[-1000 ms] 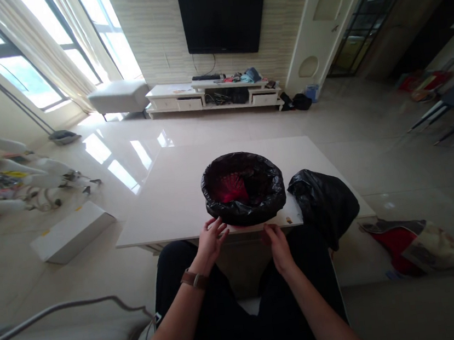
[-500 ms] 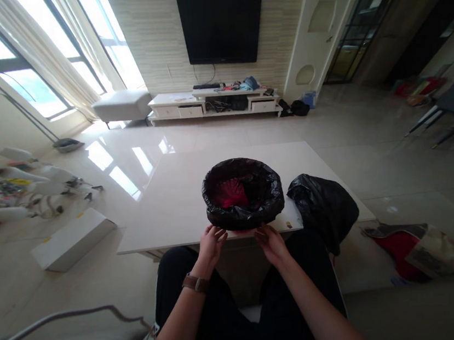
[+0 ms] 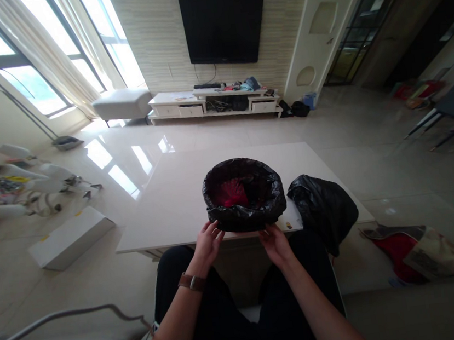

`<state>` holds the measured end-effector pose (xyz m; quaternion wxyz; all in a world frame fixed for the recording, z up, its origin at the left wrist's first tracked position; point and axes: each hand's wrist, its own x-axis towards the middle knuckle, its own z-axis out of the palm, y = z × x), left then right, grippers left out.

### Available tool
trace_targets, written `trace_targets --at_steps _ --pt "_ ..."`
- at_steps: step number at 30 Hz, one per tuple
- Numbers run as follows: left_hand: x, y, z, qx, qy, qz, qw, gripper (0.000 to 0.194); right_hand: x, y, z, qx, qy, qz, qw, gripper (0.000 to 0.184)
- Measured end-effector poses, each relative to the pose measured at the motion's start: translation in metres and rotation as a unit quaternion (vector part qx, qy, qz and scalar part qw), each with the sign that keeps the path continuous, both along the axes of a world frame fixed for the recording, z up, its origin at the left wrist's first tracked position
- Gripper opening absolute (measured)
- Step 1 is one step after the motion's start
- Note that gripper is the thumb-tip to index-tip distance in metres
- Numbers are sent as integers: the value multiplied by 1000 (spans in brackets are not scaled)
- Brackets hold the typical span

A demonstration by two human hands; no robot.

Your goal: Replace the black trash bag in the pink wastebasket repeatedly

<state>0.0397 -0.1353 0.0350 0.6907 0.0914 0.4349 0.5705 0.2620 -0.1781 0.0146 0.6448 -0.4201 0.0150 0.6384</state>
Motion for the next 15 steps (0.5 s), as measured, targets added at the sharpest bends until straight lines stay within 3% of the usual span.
trace_targets --at_steps 9,15 --pt "0 -1 10 -3 51 11 999 27 0 2 2 9 -32 -5 999 38" --pt "0 1 2 -21 120 36 992 33 0 3 0 1 -41 -8 999 40"
